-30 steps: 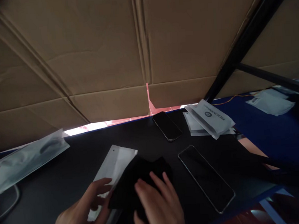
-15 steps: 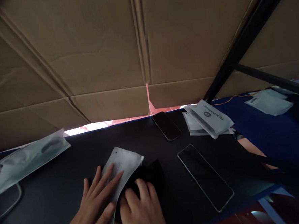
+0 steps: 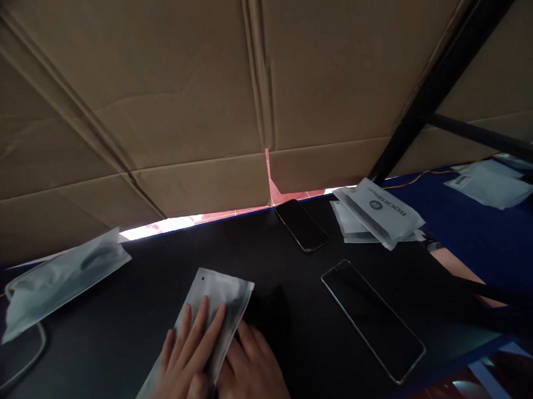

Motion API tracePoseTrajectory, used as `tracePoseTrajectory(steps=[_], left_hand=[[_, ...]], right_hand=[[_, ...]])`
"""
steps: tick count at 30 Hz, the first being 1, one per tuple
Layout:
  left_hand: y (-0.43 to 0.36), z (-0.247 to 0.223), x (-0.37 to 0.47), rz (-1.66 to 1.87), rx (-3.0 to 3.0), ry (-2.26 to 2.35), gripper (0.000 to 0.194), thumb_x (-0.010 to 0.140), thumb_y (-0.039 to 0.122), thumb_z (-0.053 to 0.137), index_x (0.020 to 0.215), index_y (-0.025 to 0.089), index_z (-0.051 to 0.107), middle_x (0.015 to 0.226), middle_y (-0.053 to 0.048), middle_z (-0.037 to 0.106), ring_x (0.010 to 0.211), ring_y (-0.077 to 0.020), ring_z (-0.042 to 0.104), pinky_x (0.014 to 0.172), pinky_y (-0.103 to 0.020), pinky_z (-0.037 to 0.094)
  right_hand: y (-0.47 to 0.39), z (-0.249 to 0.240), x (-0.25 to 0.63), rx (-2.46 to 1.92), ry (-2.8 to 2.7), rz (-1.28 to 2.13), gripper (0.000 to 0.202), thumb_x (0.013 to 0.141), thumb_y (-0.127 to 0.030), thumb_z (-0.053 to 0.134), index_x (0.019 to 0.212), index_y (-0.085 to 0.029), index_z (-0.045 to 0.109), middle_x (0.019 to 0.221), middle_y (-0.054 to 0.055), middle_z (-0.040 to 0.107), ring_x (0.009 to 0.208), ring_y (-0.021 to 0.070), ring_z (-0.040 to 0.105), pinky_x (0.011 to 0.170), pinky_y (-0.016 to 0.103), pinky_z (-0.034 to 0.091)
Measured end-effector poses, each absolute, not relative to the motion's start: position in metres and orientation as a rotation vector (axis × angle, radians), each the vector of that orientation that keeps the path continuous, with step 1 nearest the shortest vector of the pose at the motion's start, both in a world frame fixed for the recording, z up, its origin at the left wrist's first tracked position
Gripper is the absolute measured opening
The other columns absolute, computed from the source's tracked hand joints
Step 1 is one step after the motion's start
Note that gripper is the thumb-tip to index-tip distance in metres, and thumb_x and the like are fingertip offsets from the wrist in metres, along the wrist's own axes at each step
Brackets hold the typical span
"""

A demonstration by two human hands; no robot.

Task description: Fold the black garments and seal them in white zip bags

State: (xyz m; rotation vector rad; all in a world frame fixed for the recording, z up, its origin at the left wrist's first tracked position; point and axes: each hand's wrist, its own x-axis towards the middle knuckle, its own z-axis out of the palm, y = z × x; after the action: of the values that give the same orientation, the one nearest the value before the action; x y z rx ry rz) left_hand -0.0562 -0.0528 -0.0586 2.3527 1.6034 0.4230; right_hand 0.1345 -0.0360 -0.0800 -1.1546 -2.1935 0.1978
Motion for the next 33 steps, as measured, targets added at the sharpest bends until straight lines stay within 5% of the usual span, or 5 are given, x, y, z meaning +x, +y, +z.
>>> tracePoseTrajectory(steps=[6, 18, 22, 28, 33], left_hand=[[-0.035, -0.060, -0.080, 0.428, 2.465, 1.713, 0.061, 0.114, 0.044, 0.044, 0.173, 0.051, 0.028, 0.176, -0.004, 0.049, 0.134, -0.0373, 0.070, 0.095, -0.061, 0.068], [-0.044, -0.070, -0.062, 0.488, 2.591, 1.557, 0.067, 0.116, 0.053, 0.028, 0.179, 0.036, 0.016, 0.184, -0.009, 0.030, 0.167, -0.0420, 0.034, 0.116, -0.071, 0.053], [-0.051, -0.072, -0.053, 0.506, 2.539, 1.547, 0.067, 0.116, 0.058, 0.023, 0.178, 0.037, 0.015, 0.185, -0.011, 0.025, 0.166, -0.0452, 0.035, 0.113, -0.076, 0.052], [-0.048, -0.052, -0.073, 0.480, 2.421, 1.657, 0.057, 0.117, 0.049, 0.031, 0.173, 0.050, 0.030, 0.169, -0.010, 0.056, 0.146, -0.0390, 0.064, 0.098, -0.066, 0.067], [-0.033, -0.053, -0.086, 0.528, 2.534, 1.651, 0.063, 0.111, 0.059, 0.048, 0.172, 0.047, 0.035, 0.170, -0.013, 0.052, 0.148, -0.0433, 0.060, 0.100, -0.071, 0.065]], right_hand=[[-0.029, -0.047, 0.192, -0.833, -2.477, 0.441, 0.034, 0.112, -0.044, 0.067, 0.141, -0.027, 0.074, 0.149, -0.005, 0.074, 0.145, 0.0214, 0.065, 0.125, 0.033, 0.051], [-0.051, -0.121, 0.114, -1.134, -2.029, 0.107, 0.044, 0.116, -0.034, 0.049, 0.157, -0.028, 0.063, 0.133, 0.002, 0.082, 0.113, 0.0257, 0.081, 0.097, 0.037, 0.067], [-0.048, -0.110, 0.111, -1.325, -1.998, 0.125, 0.046, 0.112, -0.049, 0.057, 0.153, -0.030, 0.068, 0.144, 0.004, 0.077, 0.127, 0.0352, 0.076, 0.088, 0.044, 0.068], [-0.039, -0.068, 0.174, -0.936, -2.274, 0.221, 0.029, 0.106, -0.022, 0.064, 0.130, -0.029, 0.078, 0.132, -0.003, 0.082, 0.129, 0.0191, 0.075, 0.110, 0.030, 0.061], [-0.048, -0.072, 0.209, -1.395, -1.966, -0.093, 0.034, 0.106, -0.042, 0.068, 0.131, -0.023, 0.078, 0.128, 0.012, 0.081, 0.112, 0.0315, 0.079, 0.082, 0.044, 0.070]])
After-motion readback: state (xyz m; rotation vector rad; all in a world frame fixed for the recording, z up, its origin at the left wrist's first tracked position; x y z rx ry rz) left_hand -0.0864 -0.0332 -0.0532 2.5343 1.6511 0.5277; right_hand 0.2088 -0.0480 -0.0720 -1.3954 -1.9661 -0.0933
